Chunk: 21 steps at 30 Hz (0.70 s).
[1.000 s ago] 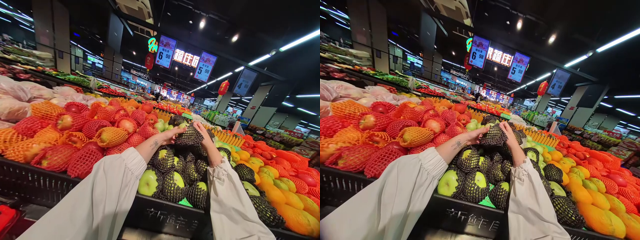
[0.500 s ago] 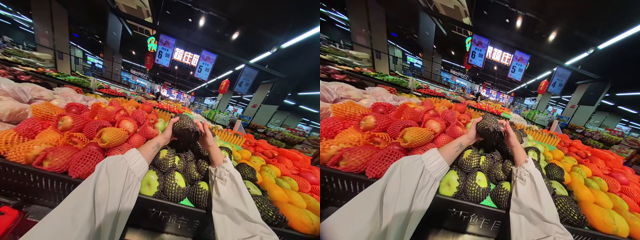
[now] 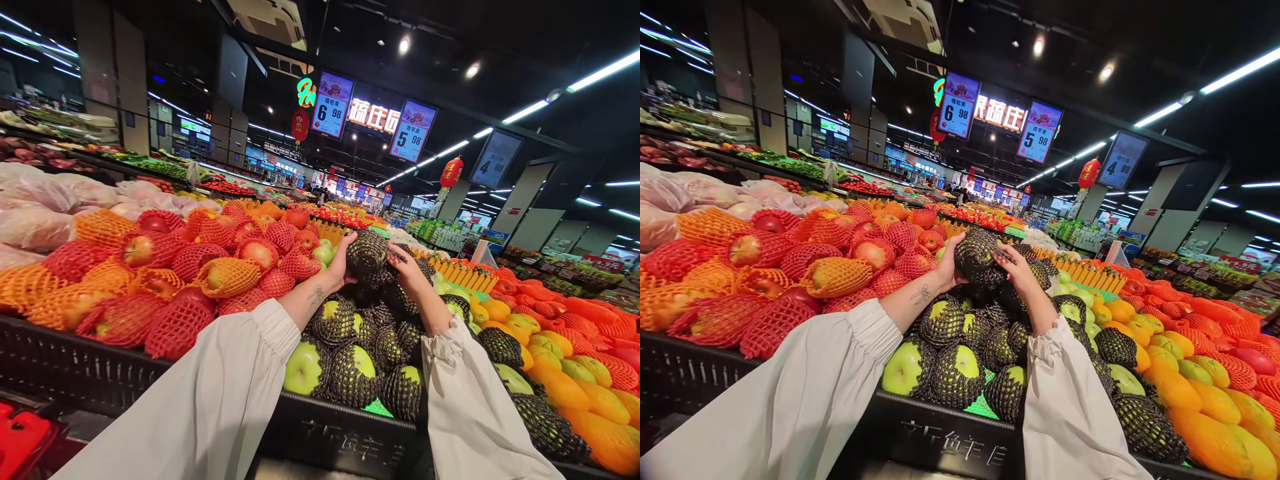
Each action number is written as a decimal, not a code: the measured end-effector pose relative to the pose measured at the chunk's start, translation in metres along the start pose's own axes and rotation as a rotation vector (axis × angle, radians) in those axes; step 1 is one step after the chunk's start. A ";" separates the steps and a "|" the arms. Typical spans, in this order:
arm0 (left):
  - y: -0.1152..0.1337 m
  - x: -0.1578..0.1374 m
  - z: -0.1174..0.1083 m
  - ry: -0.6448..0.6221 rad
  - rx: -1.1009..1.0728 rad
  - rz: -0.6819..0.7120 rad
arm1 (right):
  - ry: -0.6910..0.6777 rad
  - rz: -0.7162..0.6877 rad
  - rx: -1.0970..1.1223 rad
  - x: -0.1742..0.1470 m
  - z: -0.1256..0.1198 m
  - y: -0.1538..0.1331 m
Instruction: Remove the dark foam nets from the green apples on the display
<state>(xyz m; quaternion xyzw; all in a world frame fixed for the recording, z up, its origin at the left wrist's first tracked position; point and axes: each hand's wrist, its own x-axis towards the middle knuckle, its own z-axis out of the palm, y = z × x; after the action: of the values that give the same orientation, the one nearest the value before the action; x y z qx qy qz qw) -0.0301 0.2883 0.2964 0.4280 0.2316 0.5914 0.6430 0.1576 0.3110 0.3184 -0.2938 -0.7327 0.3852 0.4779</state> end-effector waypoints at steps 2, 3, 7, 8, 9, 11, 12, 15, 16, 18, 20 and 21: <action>-0.002 0.001 -0.003 -0.062 -0.020 -0.006 | -0.091 0.024 0.010 -0.004 0.001 -0.002; -0.003 0.002 -0.005 -0.106 -0.027 -0.010 | -0.151 0.037 -0.005 -0.007 0.001 -0.003; -0.006 0.000 -0.007 -0.208 0.009 -0.067 | -0.296 -0.035 -0.174 -0.014 0.001 -0.010; -0.006 -0.001 -0.007 -0.216 0.023 -0.094 | -0.305 -0.083 -0.219 -0.015 0.000 -0.011; -0.005 -0.002 -0.006 -0.223 0.033 -0.116 | -0.313 -0.128 -0.254 -0.014 0.000 -0.012; -0.002 -0.004 -0.004 -0.223 0.028 -0.129 | -0.332 -0.185 -0.289 -0.012 -0.001 -0.013; 0.000 -0.005 -0.003 -0.211 0.017 -0.121 | -0.334 -0.201 -0.292 -0.010 -0.001 -0.013; 0.004 -0.004 -0.001 -0.117 -0.016 -0.107 | -0.269 -0.245 -0.342 -0.008 0.001 -0.013; 0.006 -0.003 -0.001 -0.079 -0.021 -0.113 | -0.220 -0.256 -0.373 -0.007 0.002 -0.013; 0.007 -0.001 -0.002 -0.023 -0.034 -0.115 | -0.115 -0.262 -0.409 -0.008 0.006 -0.015; 0.008 0.000 -0.004 -0.003 -0.058 -0.092 | -0.067 -0.255 -0.401 -0.011 0.009 -0.018; 0.009 0.001 -0.005 0.003 -0.070 -0.077 | -0.086 -0.258 -0.386 -0.013 0.011 -0.021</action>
<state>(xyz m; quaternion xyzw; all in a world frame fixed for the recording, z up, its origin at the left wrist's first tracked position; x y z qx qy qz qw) -0.0387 0.2904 0.3011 0.3951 0.2279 0.5746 0.6796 0.1510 0.2863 0.3271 -0.2670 -0.8439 0.1860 0.4266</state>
